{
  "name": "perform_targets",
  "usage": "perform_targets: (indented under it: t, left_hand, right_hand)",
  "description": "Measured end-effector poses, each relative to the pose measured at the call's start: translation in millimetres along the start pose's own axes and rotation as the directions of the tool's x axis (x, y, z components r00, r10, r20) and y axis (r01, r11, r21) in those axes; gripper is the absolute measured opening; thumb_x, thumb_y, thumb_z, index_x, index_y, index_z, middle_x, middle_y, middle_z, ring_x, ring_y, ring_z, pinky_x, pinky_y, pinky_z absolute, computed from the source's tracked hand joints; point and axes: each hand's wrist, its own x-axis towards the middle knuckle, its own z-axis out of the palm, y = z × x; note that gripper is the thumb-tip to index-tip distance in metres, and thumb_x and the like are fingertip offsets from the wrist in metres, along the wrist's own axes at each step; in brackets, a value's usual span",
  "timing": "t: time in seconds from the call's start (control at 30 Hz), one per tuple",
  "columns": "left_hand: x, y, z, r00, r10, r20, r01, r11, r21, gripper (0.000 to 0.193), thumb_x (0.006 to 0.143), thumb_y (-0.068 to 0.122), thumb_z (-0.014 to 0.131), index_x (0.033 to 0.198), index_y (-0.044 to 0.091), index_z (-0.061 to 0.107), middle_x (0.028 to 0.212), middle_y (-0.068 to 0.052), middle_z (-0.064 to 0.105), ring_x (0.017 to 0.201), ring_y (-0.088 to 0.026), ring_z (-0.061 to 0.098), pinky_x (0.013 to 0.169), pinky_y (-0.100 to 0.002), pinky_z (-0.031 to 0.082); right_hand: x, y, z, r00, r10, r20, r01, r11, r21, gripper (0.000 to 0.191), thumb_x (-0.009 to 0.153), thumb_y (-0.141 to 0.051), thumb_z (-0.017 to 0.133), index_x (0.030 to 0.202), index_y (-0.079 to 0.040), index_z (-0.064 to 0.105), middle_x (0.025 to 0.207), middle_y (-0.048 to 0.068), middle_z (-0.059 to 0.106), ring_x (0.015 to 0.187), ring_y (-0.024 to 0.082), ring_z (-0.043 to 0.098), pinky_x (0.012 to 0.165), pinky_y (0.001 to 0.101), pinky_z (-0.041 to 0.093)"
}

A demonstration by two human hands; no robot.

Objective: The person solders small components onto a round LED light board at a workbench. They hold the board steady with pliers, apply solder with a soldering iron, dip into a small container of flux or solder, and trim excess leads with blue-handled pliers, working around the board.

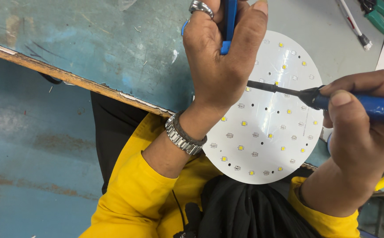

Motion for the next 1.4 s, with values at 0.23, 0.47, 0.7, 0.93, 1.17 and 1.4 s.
perform_targets:
  t: [0.23,0.47,0.7,0.93,1.17,1.4]
  left_hand:
    - [-0.2,-2.4,-0.3,1.0,0.018,0.004,-0.018,1.0,-0.001,0.026,0.108,0.004,0.066,0.087,0.003,0.05,0.073,0.002,0.054,0.063,-0.002,0.046,0.058,-0.021,0.037]
    - [-0.1,-3.4,-0.8,1.0,0.022,0.008,-0.022,1.0,0.0,0.025,0.108,0.004,0.065,0.088,0.003,0.051,0.073,0.002,0.054,0.063,-0.002,0.046,0.058,-0.021,0.037]
    - [0.4,-2.6,-0.4,0.999,0.037,0.014,-0.038,0.999,0.021,0.024,0.108,0.005,0.065,0.088,0.003,0.051,0.072,0.002,0.055,0.062,-0.001,0.047,0.058,-0.021,0.037]
    - [0.1,-2.3,-0.1,1.0,0.025,0.011,-0.025,1.0,0.001,0.025,0.107,0.005,0.065,0.088,0.003,0.05,0.072,0.003,0.054,0.061,-0.001,0.047,0.057,-0.021,0.037]
    - [-2.2,-3.9,-0.4,1.0,0.013,-0.003,-0.013,1.0,0.004,0.025,0.11,0.003,0.066,0.091,0.002,0.051,0.074,0.002,0.054,0.064,-0.002,0.047,0.059,-0.021,0.037]
    - [-2.7,-3.6,-0.7,1.0,0.005,-0.005,-0.005,1.0,-0.005,0.016,0.111,0.003,0.067,0.1,0.001,0.055,0.078,0.002,0.054,0.067,-0.002,0.046,0.06,-0.021,0.038]
  right_hand:
    - [1.2,-3.3,4.3,1.0,-0.007,0.003,0.007,1.0,0.001,0.022,0.11,-0.01,0.066,0.099,0.008,0.059,0.083,0.012,0.065,0.055,0.009,0.052,0.053,0.0195,0.042]
    - [4.1,-6.6,5.2,1.0,0.0,0.015,0.0,1.0,-0.005,0.021,0.108,-0.01,0.065,0.098,0.007,0.06,0.081,0.011,0.065,0.054,0.008,0.053,0.052,0.0183,0.042]
    - [1.8,-7.0,6.2,1.0,-0.008,0.02,0.008,1.0,-0.008,0.019,0.11,-0.006,0.063,0.099,0.01,0.061,0.082,0.012,0.065,0.057,0.008,0.054,0.056,0.0187,0.044]
    - [0.0,-10.3,7.4,1.0,0.022,0.012,-0.023,0.999,0.035,0.017,0.106,-0.005,0.064,0.096,0.009,0.061,0.079,0.011,0.064,0.055,0.008,0.053,0.054,0.0183,0.043]
    - [1.8,-12.8,9.9,1.0,0.012,0.007,-0.012,1.0,0.001,0.016,0.104,-0.005,0.064,0.096,0.009,0.061,0.082,0.011,0.065,0.057,0.008,0.055,0.056,0.018,0.045]
    - [5.3,-8.1,11.4,1.0,-0.014,0.004,0.014,1.0,0.022,0.02,0.108,-0.008,0.065,0.099,0.009,0.061,0.085,0.012,0.066,0.058,0.008,0.055,0.056,0.0187,0.045]
